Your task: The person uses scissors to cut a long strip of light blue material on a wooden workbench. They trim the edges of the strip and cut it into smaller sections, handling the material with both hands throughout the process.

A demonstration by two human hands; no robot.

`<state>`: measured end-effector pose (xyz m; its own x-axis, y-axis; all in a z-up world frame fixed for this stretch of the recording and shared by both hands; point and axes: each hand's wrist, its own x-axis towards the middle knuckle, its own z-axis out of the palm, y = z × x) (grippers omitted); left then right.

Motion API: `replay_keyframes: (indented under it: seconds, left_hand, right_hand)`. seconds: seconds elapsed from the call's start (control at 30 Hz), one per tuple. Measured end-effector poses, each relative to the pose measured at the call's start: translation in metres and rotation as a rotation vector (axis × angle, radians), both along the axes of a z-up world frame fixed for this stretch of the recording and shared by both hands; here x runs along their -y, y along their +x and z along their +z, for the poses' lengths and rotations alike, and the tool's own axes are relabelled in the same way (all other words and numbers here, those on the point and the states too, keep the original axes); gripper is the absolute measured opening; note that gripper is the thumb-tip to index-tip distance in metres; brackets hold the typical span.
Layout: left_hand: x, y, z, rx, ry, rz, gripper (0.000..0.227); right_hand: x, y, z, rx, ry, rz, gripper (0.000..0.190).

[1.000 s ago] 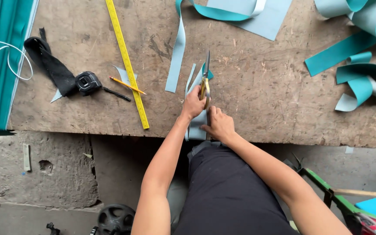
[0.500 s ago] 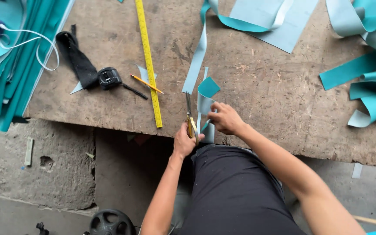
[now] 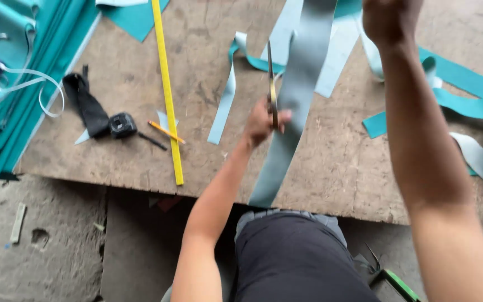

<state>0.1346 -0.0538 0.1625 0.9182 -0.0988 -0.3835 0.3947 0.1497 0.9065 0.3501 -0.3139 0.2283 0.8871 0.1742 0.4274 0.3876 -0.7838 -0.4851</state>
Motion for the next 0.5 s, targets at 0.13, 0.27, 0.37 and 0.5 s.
replay_keyframes:
  seconds: [0.13, 0.27, 0.37, 0.5]
  left_hand:
    - [0.002, 0.121, 0.055, 0.335, 0.208, 0.169, 0.025]
    - [-0.01, 0.125, 0.054, 0.205, 0.32, 0.394, 0.028]
    - [-0.034, 0.062, -0.009, 0.195, 0.253, 0.325, 0.03]
    - [-0.047, -0.061, -0.013, -0.186, 0.494, 0.159, 0.055]
  right_hand:
    - [0.011, -0.087, -0.007, 0.008, 0.413, -0.015, 0.056]
    - [0.013, -0.206, -0.132, -0.644, 0.257, -0.156, 0.045]
    - [-0.014, -0.287, -0.201, -1.064, 0.329, -0.279, 0.066]
    - [-0.078, -0.306, -0.187, -1.178, 0.434, -0.331, 0.078]
